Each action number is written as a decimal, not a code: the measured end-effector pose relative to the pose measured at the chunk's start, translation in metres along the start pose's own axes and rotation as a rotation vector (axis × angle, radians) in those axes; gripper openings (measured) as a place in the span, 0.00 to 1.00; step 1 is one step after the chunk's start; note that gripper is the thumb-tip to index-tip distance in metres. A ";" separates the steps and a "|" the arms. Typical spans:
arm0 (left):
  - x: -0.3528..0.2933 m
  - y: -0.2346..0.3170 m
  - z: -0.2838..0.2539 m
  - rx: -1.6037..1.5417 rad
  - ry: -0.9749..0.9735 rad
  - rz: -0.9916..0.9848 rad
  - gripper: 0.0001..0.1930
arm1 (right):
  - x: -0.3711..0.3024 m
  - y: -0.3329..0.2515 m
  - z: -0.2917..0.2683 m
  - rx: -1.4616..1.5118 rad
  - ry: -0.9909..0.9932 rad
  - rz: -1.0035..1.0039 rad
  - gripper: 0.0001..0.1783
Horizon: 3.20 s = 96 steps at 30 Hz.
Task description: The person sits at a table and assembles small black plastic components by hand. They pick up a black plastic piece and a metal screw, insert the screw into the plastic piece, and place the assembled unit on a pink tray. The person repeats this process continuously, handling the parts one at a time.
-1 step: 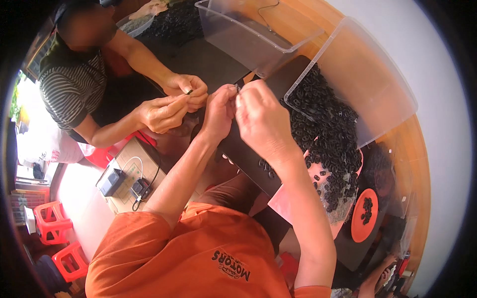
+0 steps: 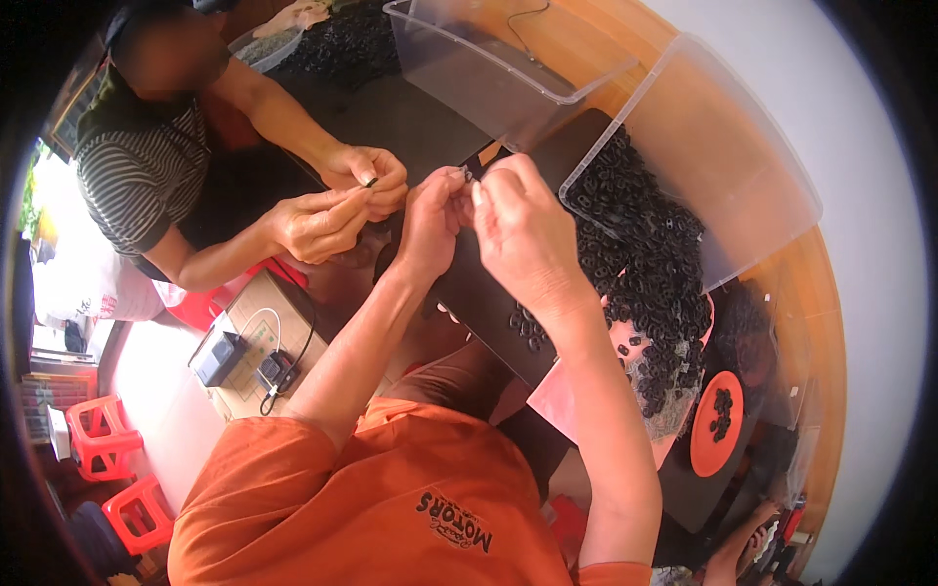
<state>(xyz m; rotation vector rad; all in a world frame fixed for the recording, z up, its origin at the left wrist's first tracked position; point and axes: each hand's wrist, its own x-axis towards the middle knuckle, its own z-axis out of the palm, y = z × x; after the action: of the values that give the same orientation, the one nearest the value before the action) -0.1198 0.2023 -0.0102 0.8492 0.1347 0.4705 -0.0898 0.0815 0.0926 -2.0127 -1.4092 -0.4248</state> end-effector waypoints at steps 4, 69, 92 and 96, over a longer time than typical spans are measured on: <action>-0.006 0.003 0.017 -0.342 0.087 -0.029 0.09 | -0.008 0.004 0.000 -0.020 -0.143 0.154 0.05; -0.009 -0.006 0.018 -0.673 0.158 -0.208 0.13 | 0.057 -0.012 0.059 0.309 -0.253 0.336 0.10; -0.008 -0.003 0.017 -0.606 0.110 -0.255 0.14 | 0.077 -0.010 0.049 0.293 -0.327 0.074 0.09; -0.006 -0.009 0.013 -0.659 0.072 -0.244 0.14 | 0.078 -0.011 0.046 0.454 -0.438 0.352 0.10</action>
<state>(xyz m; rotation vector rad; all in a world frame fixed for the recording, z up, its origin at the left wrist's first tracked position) -0.1180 0.1852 -0.0090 0.1657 0.1359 0.2849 -0.0750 0.1696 0.1077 -1.9707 -1.2089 0.4765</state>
